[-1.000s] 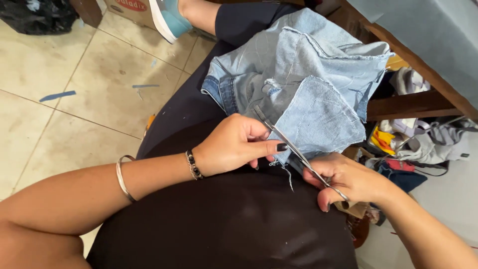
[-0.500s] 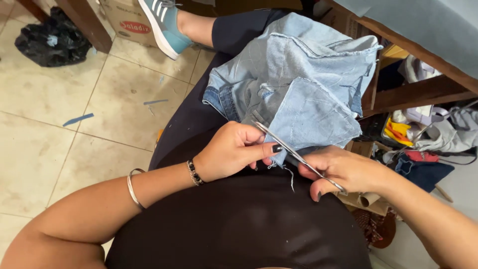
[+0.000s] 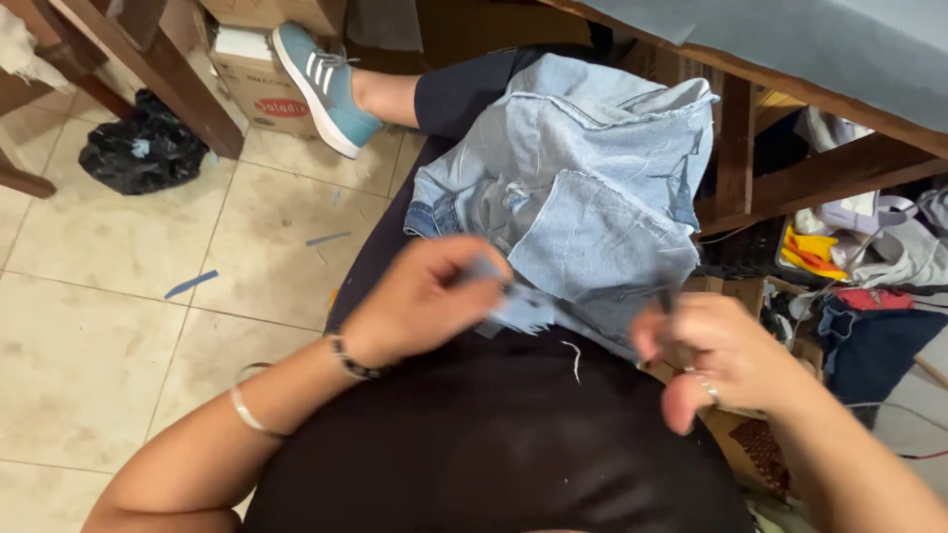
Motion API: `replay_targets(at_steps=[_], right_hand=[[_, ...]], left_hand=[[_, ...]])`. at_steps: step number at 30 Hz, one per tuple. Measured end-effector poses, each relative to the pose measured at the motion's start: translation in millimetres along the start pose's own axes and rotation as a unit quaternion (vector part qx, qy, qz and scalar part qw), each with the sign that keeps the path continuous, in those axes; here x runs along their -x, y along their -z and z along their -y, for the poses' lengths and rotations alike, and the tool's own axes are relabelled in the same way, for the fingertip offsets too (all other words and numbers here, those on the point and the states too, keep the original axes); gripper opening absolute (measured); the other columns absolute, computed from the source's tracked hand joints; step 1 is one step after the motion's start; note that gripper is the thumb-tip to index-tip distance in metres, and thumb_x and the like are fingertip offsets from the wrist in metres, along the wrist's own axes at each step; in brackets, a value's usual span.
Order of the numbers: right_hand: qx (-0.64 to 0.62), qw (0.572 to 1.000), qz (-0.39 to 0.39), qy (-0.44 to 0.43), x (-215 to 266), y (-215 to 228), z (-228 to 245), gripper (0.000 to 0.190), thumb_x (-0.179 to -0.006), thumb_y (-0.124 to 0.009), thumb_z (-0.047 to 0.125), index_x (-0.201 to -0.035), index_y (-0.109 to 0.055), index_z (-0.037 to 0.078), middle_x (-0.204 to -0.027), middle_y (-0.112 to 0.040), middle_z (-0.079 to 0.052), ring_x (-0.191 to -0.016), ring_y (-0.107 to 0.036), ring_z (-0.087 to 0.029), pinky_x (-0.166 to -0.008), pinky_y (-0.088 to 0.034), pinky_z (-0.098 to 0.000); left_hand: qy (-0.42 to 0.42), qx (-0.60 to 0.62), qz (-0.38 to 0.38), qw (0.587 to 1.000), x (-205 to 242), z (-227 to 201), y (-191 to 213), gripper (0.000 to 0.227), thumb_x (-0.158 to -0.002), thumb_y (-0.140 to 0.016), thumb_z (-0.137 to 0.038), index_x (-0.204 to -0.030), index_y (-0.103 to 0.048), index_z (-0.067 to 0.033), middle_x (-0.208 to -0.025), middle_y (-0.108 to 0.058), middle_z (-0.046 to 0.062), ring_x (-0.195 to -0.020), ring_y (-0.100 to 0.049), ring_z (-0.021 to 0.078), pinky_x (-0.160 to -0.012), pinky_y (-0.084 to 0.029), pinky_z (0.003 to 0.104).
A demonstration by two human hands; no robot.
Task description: Distressing denim shorts by cutting slits with scissors and fraying the edges by hand
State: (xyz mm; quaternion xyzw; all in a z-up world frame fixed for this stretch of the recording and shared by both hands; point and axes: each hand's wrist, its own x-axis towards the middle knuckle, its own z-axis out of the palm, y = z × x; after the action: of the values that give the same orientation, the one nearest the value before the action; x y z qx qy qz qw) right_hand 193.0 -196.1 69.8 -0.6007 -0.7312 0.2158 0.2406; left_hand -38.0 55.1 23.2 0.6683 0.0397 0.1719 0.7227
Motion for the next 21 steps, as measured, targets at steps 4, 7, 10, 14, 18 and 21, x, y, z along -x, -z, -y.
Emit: replay_targets(at_steps=[4,7,10,14,18,21], right_hand=[[0.001,0.952,-0.265,-0.154,45,-23,-10,0.037,-0.068,-0.083,0.039,-0.087,-0.069,0.01,-0.081,-0.068,-0.001,-0.073,-0.065,-0.013,-0.071,-0.055,-0.026],[-0.068,0.885,-0.384,-0.254,46,-43,-15,0.037,-0.093,-0.07,0.034,-0.115,-0.061,0.006,-0.099,-0.062,-0.002,-0.083,-0.06,-0.009,-0.072,-0.049,-0.0204],[-0.048,0.882,-0.368,-0.289,50,-65,-31,0.068,-0.083,-0.068,0.048,-0.13,-0.054,0.002,-0.126,-0.063,-0.012,-0.112,-0.063,-0.023,-0.095,-0.05,-0.0337],[-0.236,0.821,-0.37,-0.366,32,-90,-36,0.035,-0.084,-0.074,0.032,-0.106,-0.055,0.011,-0.087,-0.057,0.001,-0.079,-0.054,-0.011,-0.073,-0.045,-0.0286],[-0.312,0.747,-0.435,-0.394,11,-79,-28,0.03,-0.084,-0.076,0.013,-0.11,-0.065,0.002,-0.109,-0.074,-0.01,-0.098,-0.069,-0.02,-0.086,-0.057,-0.0331],[-0.27,0.742,-0.476,-0.389,9,-28,5,0.007,-0.091,-0.066,0.01,-0.098,-0.066,0.012,-0.083,-0.064,0.003,-0.066,-0.055,-0.007,-0.057,-0.042,-0.0234]], left_hand=[[-0.083,0.035,-0.072,0.993,-13,-36,33,0.006,-0.085,-0.057,-0.01,-0.09,-0.055,-0.0082,-0.09,-0.06,0.006,-0.087,-0.057,0.0182,-0.083,-0.046,0.033],[-0.036,0.038,-0.122,0.991,-45,-41,41,0.017,-0.085,-0.046,0.002,-0.099,-0.053,-0.0052,-0.103,-0.063,0.012,-0.094,-0.068,0.0214,-0.089,-0.058,0.033],[0.006,-0.083,-0.176,0.981,-89,-17,46,0.017,-0.094,-0.062,-0.007,-0.103,-0.049,-0.0145,-0.097,-0.061,0.006,-0.039,-0.047,0.0099,-0.037,-0.037,0.022],[0.148,-0.356,-0.014,0.923,-137,-7,41,0.068,-0.079,-0.05,-0.076,-0.11,-0.052,-0.0154,-0.1,-0.06,-0.001,-0.088,-0.056,0.0126,-0.074,-0.044,0.03],[0.177,-0.009,-0.027,0.984,-155,0,25,0.013,-0.094,-0.073,-0.02,-0.099,-0.072,-0.009,-0.066,-0.056,-0.008,-0.044,-0.039,-0.0006,-0.034,-0.028,0.017],[0.155,0.257,-0.156,0.941,-137,-27,18,0.012,-0.088,-0.073,-0.011,-0.084,-0.062,-0.0101,-0.07,-0.06,-0.002,-0.048,-0.052,0.0056,-0.033,-0.027,0.019]])
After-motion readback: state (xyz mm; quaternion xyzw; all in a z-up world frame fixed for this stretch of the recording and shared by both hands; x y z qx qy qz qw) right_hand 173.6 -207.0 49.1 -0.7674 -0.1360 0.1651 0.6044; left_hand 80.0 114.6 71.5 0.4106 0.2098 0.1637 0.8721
